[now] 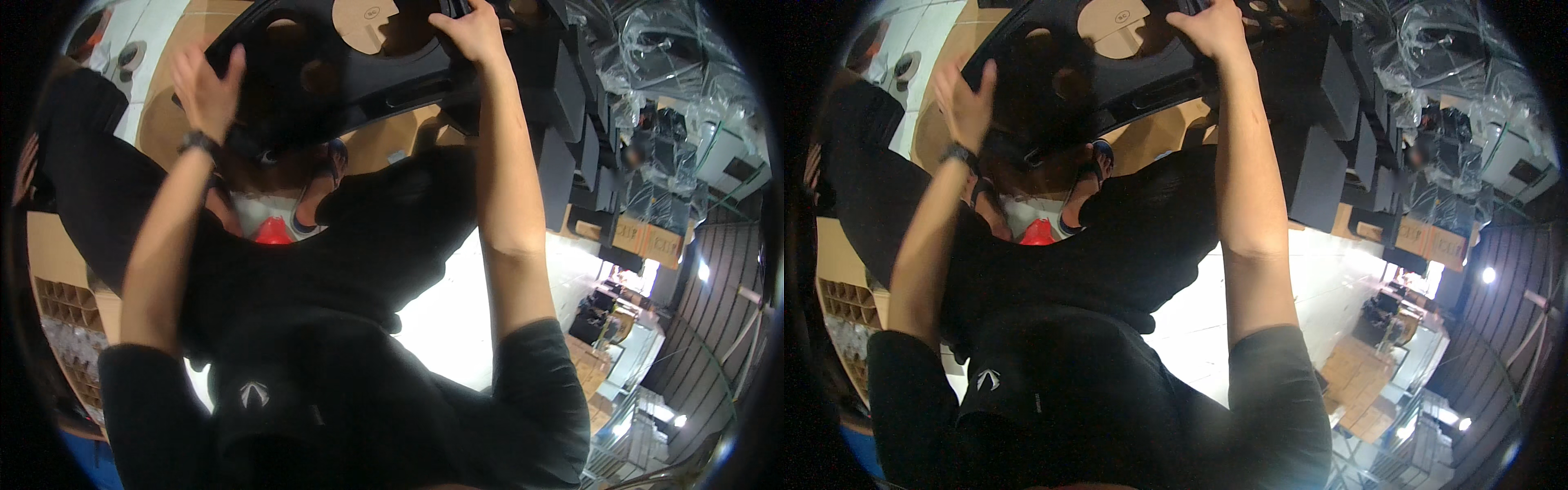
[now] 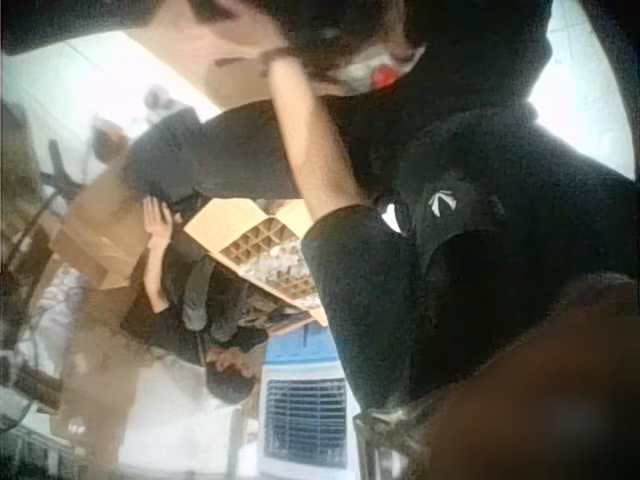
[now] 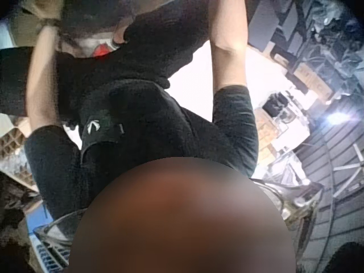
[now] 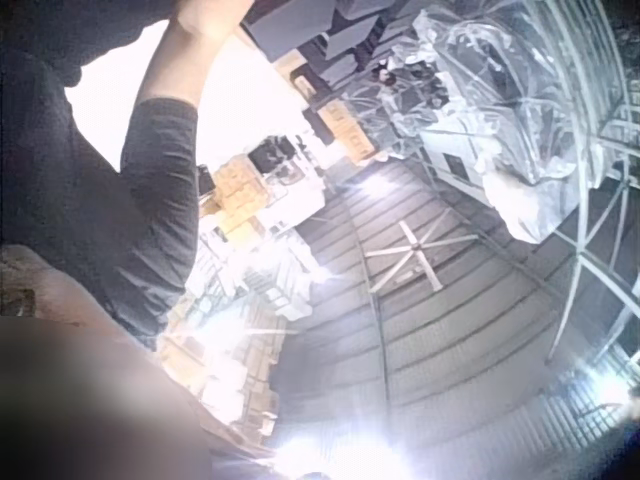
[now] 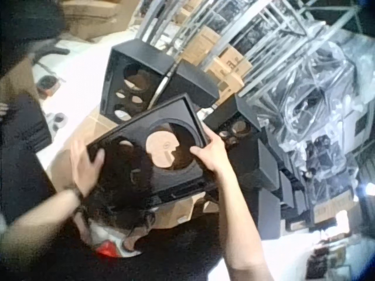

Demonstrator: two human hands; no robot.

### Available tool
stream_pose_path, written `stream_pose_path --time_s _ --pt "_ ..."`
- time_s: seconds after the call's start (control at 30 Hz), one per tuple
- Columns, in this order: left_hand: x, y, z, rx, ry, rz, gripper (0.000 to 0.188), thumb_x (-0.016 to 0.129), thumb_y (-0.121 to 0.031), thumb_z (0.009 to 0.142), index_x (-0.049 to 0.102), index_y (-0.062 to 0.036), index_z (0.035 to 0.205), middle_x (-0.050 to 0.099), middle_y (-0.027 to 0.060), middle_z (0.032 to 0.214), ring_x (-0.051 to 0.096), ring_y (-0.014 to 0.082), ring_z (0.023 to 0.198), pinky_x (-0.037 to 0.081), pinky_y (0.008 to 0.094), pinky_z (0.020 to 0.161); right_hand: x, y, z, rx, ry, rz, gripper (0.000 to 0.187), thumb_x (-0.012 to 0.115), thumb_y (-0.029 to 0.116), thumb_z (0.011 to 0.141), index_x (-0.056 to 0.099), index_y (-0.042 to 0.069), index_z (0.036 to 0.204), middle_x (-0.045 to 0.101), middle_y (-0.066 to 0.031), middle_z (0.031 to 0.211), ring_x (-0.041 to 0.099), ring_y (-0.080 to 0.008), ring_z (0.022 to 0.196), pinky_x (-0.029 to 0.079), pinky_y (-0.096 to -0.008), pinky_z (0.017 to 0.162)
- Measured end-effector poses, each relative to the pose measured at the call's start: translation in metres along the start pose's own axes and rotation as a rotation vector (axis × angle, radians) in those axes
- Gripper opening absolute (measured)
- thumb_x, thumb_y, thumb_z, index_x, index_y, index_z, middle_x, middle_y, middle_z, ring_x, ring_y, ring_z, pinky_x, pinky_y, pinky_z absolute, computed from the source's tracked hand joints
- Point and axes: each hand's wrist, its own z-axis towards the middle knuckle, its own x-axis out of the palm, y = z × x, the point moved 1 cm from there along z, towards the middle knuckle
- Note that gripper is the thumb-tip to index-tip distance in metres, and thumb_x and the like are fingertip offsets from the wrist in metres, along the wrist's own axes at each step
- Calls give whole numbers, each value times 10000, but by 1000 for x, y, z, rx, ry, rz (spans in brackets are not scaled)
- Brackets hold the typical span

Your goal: The person sits on the floor and repeatedly picks up black plastic speaker frames, inserts circular cardboard inserts into the cutouts, and places the frames back down. The person handles the components one at a time, rotating them to align the inserts before stacking them.

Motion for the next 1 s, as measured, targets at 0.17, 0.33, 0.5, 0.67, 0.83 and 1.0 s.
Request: stream_pose_path --time_s 0.17,0.33,0.5,0.67,0.83,1.0 --pt "-31 -57 -74 241 751 -258 719 732 -279 873 467 -171 1532 644 111 840 662 341 811 524 464 734 0 15 -4 127 14 -39 859 807 117 699 508 15 1498 672 -225 1330 672 -230 1181 514 -329 1023" --pt "-26 -63 -73 177 956 -23 815 708 -284 893 317 -251 1607 714 182 963 707 399 862 568 480 710 6 19 -10 -11 -106 -232 868 816 209 700 515 58 1500 623 -235 1407 614 -304 1304 456 -371 1116" --pt "-32 -74 -65 156 969 60 819 693 -329 906 293 -240 1615 733 212 956 722 419 837 585 488 715 9 12 -10 -17 -144 -290 866 808 255 709 512 50 1497 589 -219 1452 569 -356 1348 414 -389 1170" --pt "-29 -88 -66 102 1026 -55 893 711 -337 897 231 -193 1636 729 196 852 730 401 802 578 478 710 10 8 -9 9 -145 -305 856 811 249 710 520 37 1487 561 -220 1483 555 -352 1363 424 -393 1167" --pt "-18 -92 -62 -25 1242 -198 945 750 -358 862 245 -135 1628 741 192 881 727 404 876 580 468 836 9 7 -12 -31 -155 -258 855 808 226 704 518 15 1480 560 -241 1474 549 -360 1368 431 -385 1159" --pt "-9 -85 -60 -93 1287 -362 1038 797 -389 852 196 -51 1628 695 152 796 708 288 790 550 368 760 11 20 -19 -46 -167 -277 855 802 223 709 513 37 1491 585 -260 1430 574 -388 1325 459 -403 1126"
